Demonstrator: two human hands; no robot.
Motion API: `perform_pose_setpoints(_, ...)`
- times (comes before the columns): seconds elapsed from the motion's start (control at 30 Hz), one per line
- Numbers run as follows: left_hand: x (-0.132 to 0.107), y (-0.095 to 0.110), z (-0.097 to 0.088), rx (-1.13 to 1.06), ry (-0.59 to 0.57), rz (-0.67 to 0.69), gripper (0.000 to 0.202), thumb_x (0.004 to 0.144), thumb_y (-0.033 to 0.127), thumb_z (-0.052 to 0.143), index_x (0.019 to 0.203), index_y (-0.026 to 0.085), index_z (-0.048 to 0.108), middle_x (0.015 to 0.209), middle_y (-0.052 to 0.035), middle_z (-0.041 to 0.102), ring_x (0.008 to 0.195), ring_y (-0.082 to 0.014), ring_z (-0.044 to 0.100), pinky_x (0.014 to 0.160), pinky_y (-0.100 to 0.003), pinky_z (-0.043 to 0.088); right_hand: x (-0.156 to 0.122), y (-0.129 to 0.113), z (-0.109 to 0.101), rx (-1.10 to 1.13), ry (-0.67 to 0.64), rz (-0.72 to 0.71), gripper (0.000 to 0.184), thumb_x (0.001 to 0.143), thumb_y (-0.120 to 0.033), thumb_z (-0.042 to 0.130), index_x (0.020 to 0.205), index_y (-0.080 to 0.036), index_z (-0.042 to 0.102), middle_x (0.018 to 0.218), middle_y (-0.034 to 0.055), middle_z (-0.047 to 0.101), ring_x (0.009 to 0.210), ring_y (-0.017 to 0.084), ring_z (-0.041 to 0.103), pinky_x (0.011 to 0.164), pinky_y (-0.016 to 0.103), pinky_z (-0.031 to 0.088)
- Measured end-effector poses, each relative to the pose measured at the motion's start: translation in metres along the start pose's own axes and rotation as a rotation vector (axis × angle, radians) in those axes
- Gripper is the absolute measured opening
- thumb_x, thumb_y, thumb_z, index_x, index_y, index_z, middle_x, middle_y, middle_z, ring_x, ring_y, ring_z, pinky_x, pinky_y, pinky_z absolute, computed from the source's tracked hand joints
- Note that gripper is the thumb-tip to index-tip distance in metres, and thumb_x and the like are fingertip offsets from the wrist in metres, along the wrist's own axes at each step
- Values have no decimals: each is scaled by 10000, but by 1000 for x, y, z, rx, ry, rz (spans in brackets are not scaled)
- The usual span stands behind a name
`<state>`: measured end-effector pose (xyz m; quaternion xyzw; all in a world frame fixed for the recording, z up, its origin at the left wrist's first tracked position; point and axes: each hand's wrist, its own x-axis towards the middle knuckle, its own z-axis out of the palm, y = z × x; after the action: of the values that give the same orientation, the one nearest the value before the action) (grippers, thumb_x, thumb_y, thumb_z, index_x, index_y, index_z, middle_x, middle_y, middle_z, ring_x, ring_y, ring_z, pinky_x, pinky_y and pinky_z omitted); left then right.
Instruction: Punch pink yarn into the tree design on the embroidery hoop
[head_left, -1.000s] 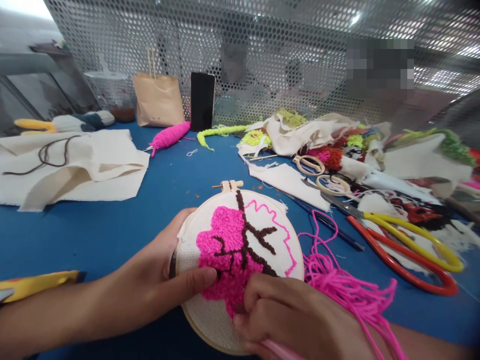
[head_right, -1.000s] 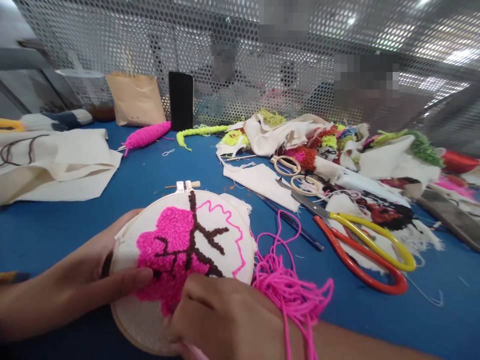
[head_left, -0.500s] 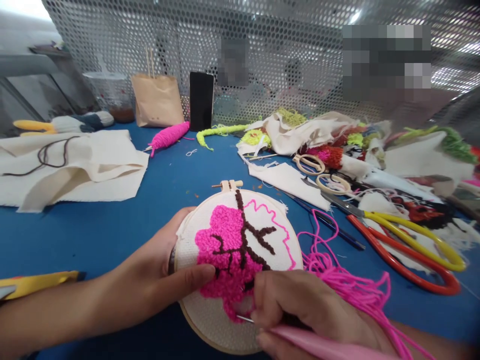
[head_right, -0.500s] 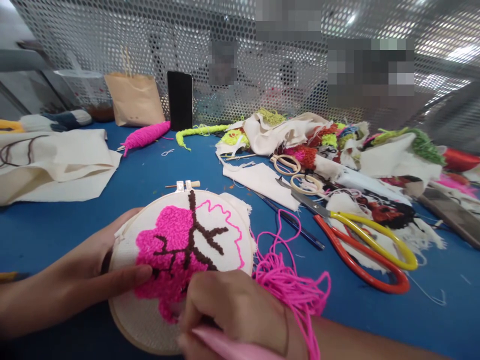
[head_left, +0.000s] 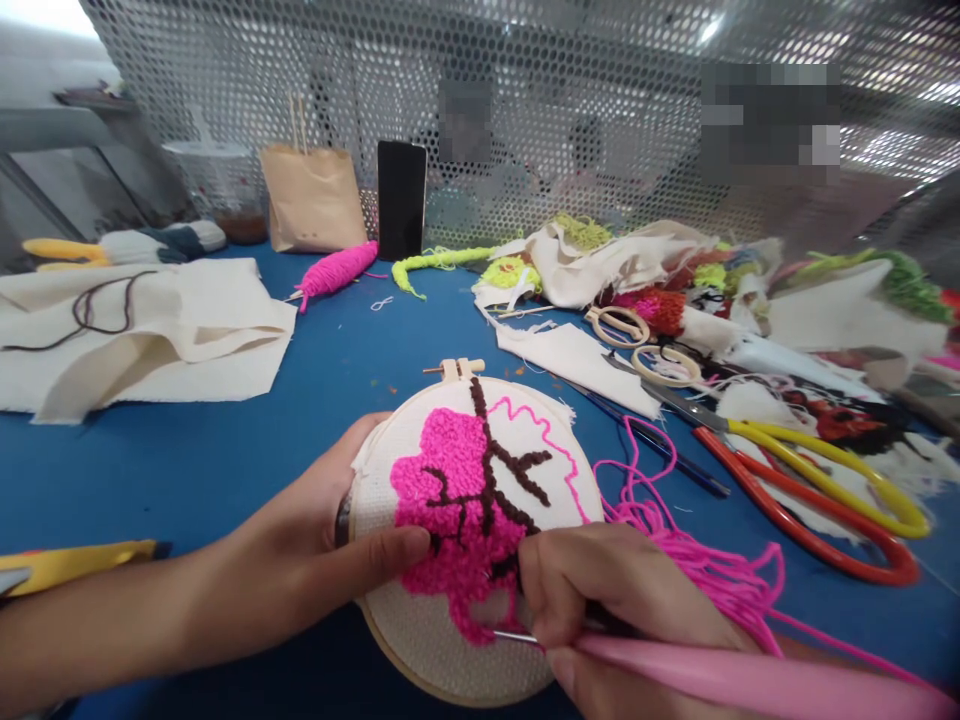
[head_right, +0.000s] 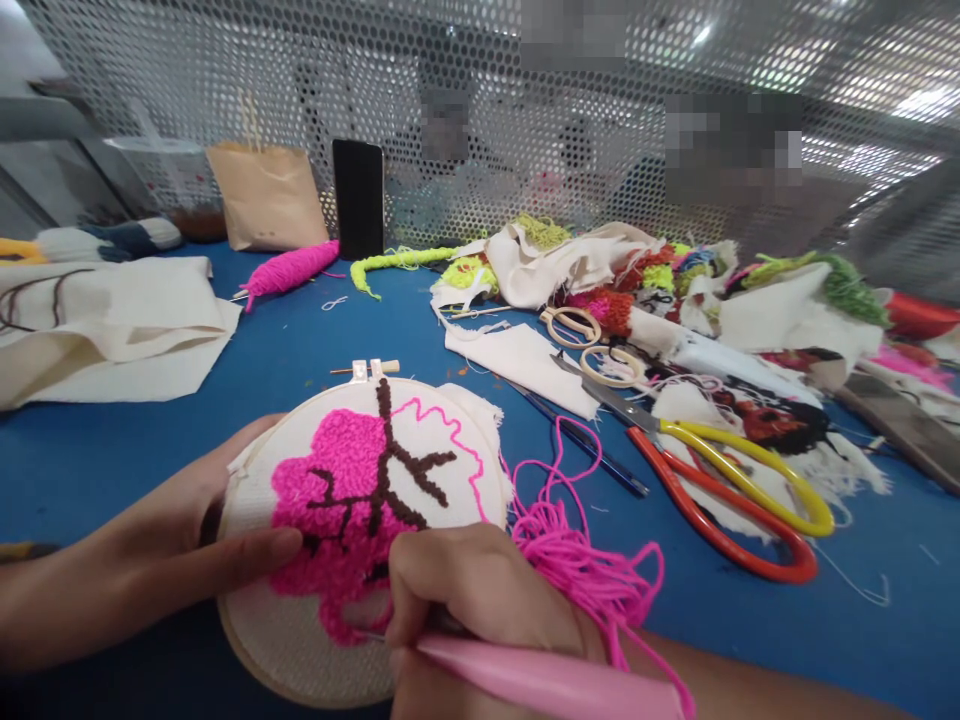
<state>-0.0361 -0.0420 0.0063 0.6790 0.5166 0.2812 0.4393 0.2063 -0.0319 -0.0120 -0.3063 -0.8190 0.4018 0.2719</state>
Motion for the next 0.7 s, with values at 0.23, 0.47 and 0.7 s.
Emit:
perform_pose_setpoints(0.23,-1,-5,0,-7,0,36,542,862,375,567,1329,309,300,1386,-4,460,1192,-175,497,990,-250,436,7,-1,5,-10,-256,-202,105,876,-166,516,791,-213,477,787,-12,554,635,84,518,545,171,388)
perform_pose_setpoints(0.47,1,0,0,-66,-20,-39,555,847,422,564,1322,274,318,1401,-20,447,1220,-235,470,1011,-309,423,6,1,-1,116,-65,75,286,637,65,510,662,-206,423,657,-84,485,584,53,477,545,130,365)
perform_pose_setpoints(0.7,1,3,1,-90,-12,-50,560,843,415,576,1319,265,321,1346,-29,494,1194,-240,490,1000,-327,434,5,5,-3,105,-123,26,271,614,56,499,665,-200,429,637,-82,473,585,59,473,544,148,352)
